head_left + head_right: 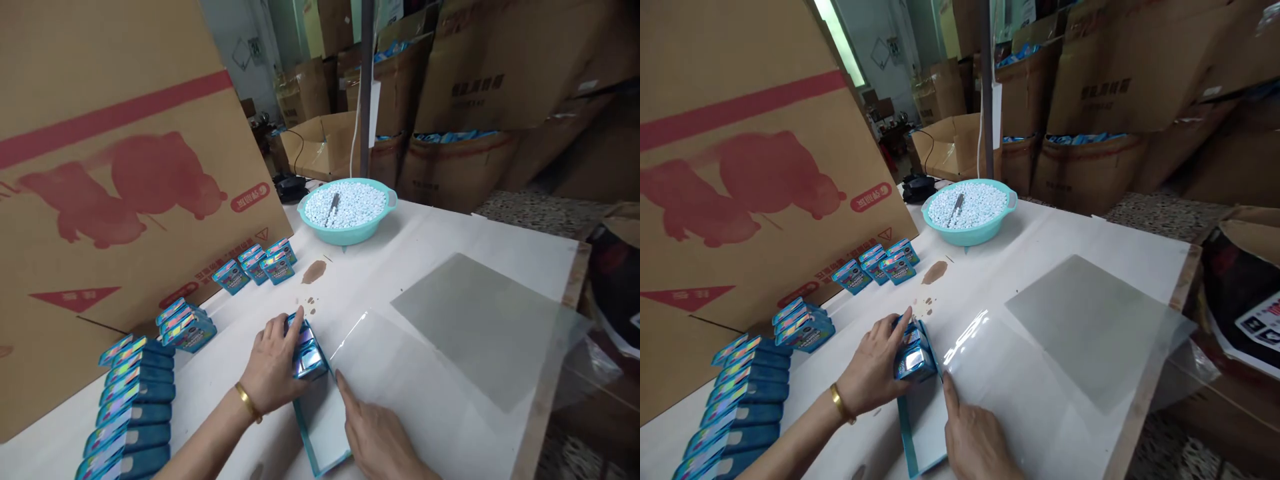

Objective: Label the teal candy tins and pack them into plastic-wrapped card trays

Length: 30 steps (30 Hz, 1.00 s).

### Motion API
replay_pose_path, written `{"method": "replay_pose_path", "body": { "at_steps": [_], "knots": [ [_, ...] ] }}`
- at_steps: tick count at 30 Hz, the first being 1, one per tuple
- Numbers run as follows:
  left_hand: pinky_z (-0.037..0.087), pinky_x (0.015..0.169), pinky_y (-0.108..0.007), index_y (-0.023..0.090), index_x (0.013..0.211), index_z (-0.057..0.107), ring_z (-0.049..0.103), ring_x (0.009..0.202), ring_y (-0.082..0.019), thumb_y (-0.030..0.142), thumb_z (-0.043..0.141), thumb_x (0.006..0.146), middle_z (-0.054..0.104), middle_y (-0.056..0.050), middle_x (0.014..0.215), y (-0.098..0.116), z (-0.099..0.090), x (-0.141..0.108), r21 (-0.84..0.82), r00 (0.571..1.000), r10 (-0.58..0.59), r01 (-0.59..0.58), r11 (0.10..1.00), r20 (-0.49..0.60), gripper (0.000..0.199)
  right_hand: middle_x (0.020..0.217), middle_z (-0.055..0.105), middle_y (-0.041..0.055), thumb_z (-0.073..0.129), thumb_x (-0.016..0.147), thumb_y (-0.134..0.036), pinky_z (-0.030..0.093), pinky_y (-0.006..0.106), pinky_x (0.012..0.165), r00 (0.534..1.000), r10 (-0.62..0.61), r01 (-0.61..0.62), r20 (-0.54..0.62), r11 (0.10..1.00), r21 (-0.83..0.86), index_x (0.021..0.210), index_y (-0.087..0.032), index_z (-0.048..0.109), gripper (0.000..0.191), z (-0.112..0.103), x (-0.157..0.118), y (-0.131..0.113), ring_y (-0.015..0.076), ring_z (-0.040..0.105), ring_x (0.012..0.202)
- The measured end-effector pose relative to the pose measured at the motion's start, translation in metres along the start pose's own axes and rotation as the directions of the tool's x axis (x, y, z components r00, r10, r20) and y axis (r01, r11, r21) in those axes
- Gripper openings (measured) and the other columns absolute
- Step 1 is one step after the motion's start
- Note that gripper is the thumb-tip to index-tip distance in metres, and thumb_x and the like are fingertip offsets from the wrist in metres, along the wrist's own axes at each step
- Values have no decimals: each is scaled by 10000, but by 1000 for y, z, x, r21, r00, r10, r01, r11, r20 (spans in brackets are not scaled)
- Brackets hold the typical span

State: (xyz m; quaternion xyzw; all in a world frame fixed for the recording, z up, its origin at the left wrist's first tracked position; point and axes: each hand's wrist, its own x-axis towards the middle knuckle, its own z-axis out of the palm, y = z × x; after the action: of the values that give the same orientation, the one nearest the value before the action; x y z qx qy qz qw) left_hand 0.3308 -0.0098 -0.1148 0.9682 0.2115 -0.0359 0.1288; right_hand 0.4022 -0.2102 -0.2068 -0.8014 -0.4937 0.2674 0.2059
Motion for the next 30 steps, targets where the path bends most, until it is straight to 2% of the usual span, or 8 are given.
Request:
{"method": "replay_pose_path", "body": {
  "at_steps": [3,5,7,11,15,19,23,30],
  "knots": [
    [289,1088,-528,296,1438,316,301,1366,-348,592,675,641,341,-108,1488,-42,-27,19,-99,995,103,-103,990,-12,923,900,703,107,335,945,-379,510,314,689,996,-28,51,-90,965,259,1442,-156,348,546,-27,15,10,224,667,755],
    [313,1090,-482,251,1362,424,339,1354,-302,541,564,772,391,-103,1455,-80,-43,42,-132,976,-38,10,991,-214,671,1015,659,106,360,934,-488,508,337,776,977,2,83,-212,916,392,1435,-187,348,585,-53,51,17,215,644,862],
    [355,1058,-487,176,1266,496,418,1294,-317,453,594,762,476,-150,1362,-118,-50,70,-209,890,-261,193,959,-375,584,1226,549,141,519,845,-553,462,387,920,934,-64,220,-353,879,423,1472,-185,235,781,-77,109,20,242,565,1082],
    [420,1009,-467,138,1273,410,548,1169,-305,281,748,632,553,-185,1266,-165,-31,117,-570,842,-492,298,766,-221,740,1531,107,226,799,543,-569,151,481,1146,918,-287,377,-273,846,377,1495,-121,9,1315,-101,254,12,327,102,1423],
    [404,1031,-472,179,1335,271,515,1215,-294,358,797,604,482,-194,1342,-174,5,133,-717,817,-511,187,672,-267,918,1511,182,228,858,449,-515,174,473,1141,909,-358,417,-215,748,516,1479,-141,12,1385,-89,349,1,323,189,1398],
    [426,1010,-482,232,1329,235,480,1243,-298,428,802,578,417,-163,1373,-174,29,133,-695,785,-448,31,718,-428,961,1392,421,130,840,540,-457,337,388,1072,847,-475,500,-240,556,663,1442,-199,130,1177,-69,368,0,233,439,1254],
    [374,1057,-474,223,1315,228,462,1246,-282,437,813,557,402,-148,1357,-188,41,128,-664,711,-463,-8,748,-529,980,1353,462,85,833,581,-400,369,366,1042,838,-488,516,-244,564,645,1389,-231,254,1008,-64,355,3,217,480,1207],
    [529,771,-337,227,1076,434,603,950,-194,529,605,764,591,-62,1062,-204,51,107,-790,703,-528,-77,608,-476,467,1224,558,50,808,640,-383,420,374,986,813,-562,507,-155,551,662,1306,-242,343,825,-62,335,4,206,544,1118]
  ]
}}
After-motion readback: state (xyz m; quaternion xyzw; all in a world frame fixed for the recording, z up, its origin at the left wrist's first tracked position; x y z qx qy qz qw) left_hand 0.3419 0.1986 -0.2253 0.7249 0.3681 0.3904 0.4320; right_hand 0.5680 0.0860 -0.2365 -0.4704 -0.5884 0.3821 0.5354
